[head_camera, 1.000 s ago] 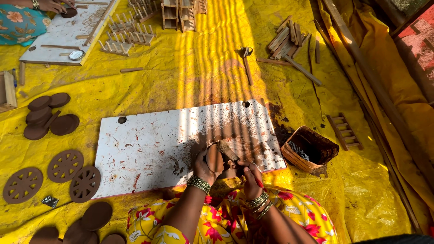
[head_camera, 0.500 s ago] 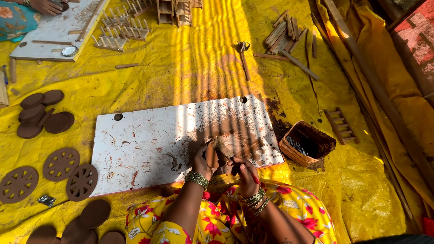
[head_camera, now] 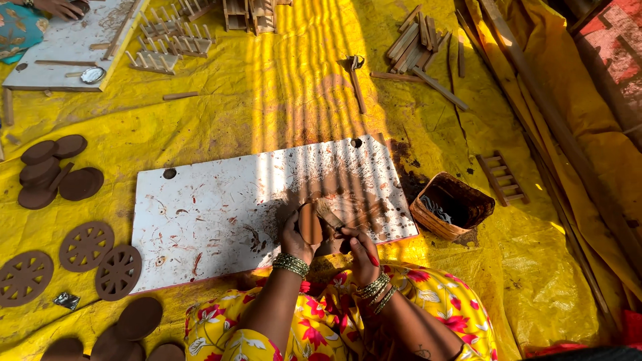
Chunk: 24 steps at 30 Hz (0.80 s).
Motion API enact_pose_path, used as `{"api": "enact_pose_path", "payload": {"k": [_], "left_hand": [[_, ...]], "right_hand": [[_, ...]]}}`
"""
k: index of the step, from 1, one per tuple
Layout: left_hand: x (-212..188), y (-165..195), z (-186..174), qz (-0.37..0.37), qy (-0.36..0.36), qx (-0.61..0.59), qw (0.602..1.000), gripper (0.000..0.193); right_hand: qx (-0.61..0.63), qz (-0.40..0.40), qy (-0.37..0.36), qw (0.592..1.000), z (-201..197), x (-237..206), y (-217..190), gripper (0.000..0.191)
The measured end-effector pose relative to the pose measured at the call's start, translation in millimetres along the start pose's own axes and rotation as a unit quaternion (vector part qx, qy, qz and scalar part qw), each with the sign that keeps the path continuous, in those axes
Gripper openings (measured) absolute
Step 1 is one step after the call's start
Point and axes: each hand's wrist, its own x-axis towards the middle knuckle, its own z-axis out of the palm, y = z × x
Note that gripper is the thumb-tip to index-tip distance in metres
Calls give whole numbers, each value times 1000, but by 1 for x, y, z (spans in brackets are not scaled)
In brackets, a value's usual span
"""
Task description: The person sits on the floor and coats wooden toy discs and toy parts with wet brown clay paste, spreading it over the surfaces with a brush and by hand, then sets the coated pieces aside and picks up the next piece.
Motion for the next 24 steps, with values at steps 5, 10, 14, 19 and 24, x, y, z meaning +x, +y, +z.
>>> {"api": "enact_pose_path", "payload": {"k": [5,10,14,19,24], "left_hand": [[9,18,-5,64,34,-43,996,40],[12,29,-3,73,50,-33,996,41],[8,11,4,33,104,61,992,43],[2,22,8,31,70,89,993,53],[10,19,3,68,67,414,905,47]], "right_hand": [[-74,-38,-126,988,1,-13,-7,34],[-1,87,-12,996,10,1,-9,34],[-70,21,-50,996,7,-4,-10,36],[-84,81,-35,993,6,-3,-8,39],[19,203,89,975,8,18,-12,41]]}}
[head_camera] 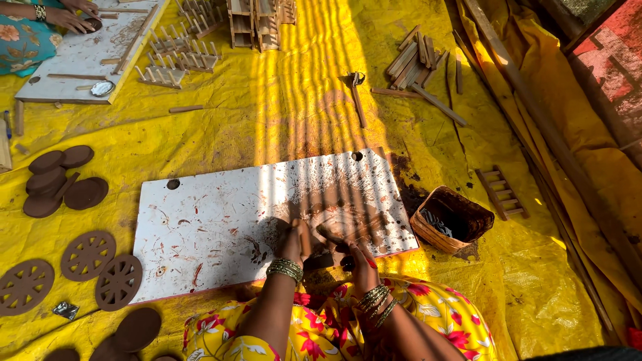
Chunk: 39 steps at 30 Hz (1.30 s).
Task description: The person sits on the floor and coats wooden toy discs and toy parts with wet brown clay paste, spreading it over the surfaces with a brush and by hand, then sets the coated pieces aside and picks up the next piece.
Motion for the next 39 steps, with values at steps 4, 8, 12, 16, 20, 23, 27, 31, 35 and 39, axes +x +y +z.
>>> {"api": "enact_pose_path", "payload": {"k": [4,8,12,16,20,23,27,31,35,39], "left_hand": [[2,-22,14,318,17,311,895,42],[0,-21,18,181,-11,408,895,32],[-13,-1,15,89,-30,383,919,35],[-19,6,11,43,-11,377,925,40],[-6,-2,6,11,-4,491,871,30],[3,-7,5,-6,24,511,859,31],[1,-6,7,-19,6,481,876,32],[-6,-6,8,-20,-10,466,885,35],[-7,-5,10,14,11,435,900,48],[-3,0,13,12,5,438,899,47]], "right_hand": [[32,-80,-6,996,-5,-4,0,39],[-75,-130,-27,988,-14,3,15,34],[-21,-34,9,999,-24,28,21,34],[-38,18,79,996,-20,30,12,35],[-108,-119,-38,986,-8,5,7,35],[-143,-167,-128,967,-2,-7,9,36],[-118,-72,-35,990,-5,7,17,36],[69,-13,-9,997,-13,24,14,25],[97,45,25,994,-9,24,4,36],[157,-47,73,984,-2,21,-4,21]]}}
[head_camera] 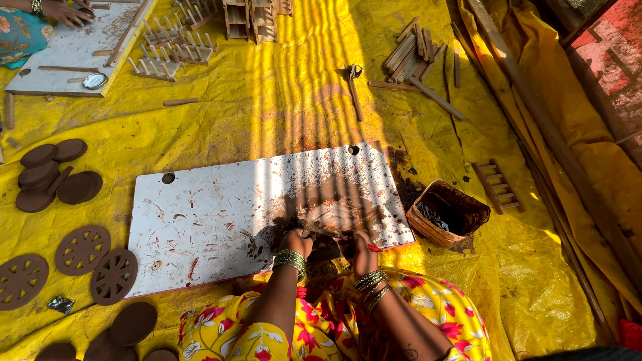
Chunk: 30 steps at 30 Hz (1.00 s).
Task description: The person sits on the floor and coats wooden toy discs and toy parts with wet brown clay paste, spreading it over the surfaces with a brush and by hand, then sets the coated pieces aside and picks up the next piece.
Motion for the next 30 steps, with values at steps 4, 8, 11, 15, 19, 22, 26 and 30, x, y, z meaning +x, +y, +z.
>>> {"api": "enact_pose_path", "payload": {"k": [4,8,11,15,19,22,26,30], "left_hand": [[-4,-4,-6,18,29,40,999,42],[-7,-10,-12,1,9,-95,995,43],[-5,-10,-10,-58,-41,-196,978,54],[-1,-9,-9,48,32,-76,995,62],[-1,-7,-14,-24,-18,-51,998,60],[-4,-3,-16,25,41,-33,998,61],[-9,1,-19,8,25,-37,999,57],[-7,-1,-18,-15,8,-58,998,57]], "right_hand": [[-110,-68,68,989,0,3,-9,33],[-6,-36,7,999,-2,-1,-14,33],[-59,-76,-110,989,-4,-7,-7,43],[-186,-75,-84,976,-8,5,4,50],[-69,-45,4,997,-14,15,9,39],[-101,-109,-128,981,-13,11,9,36],[-145,-70,-86,983,-6,5,4,38],[-142,-126,-58,980,-6,5,1,36]]}}
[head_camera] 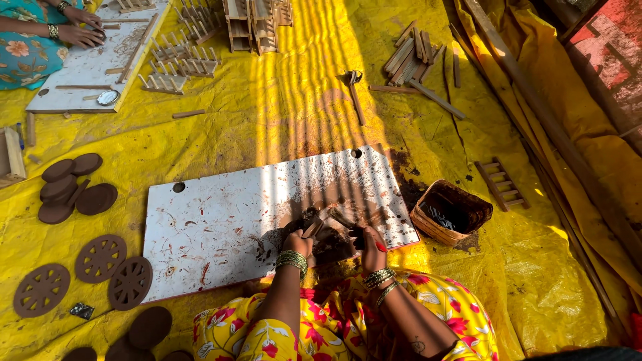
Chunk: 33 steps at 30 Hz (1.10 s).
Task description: The person sits on the floor and coats wooden toy discs and toy parts with wet brown clay paste, spreading it over the surfaces with a brush and by hand, then sets the coated pieces aside and picks up the next piece.
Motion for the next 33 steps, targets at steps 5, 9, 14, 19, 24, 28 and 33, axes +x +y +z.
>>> {"api": "enact_pose_path", "payload": {"k": [5,9,14,19,24,28,33], "left_hand": [[10,-7,6,22,29,5,999,60],[11,-7,3,-6,15,4,1000,62],[4,-2,-2,25,39,81,996,47],[7,-7,8,91,74,48,992,37],[15,-13,12,164,111,-73,977,37],[12,-14,6,134,71,-94,984,38],[11,-15,9,94,13,-102,990,38]], "right_hand": [[-50,42,-51,997,-1,3,3,36],[11,53,-13,998,1,2,2,38],[-58,56,-154,985,-2,-9,6,41],[29,113,-40,992,-4,4,18,30],[-121,45,-53,990,-3,3,24,30],[-252,118,-119,953,-4,-4,15,28],[-360,-42,-8,932,-14,3,4,27]]}}
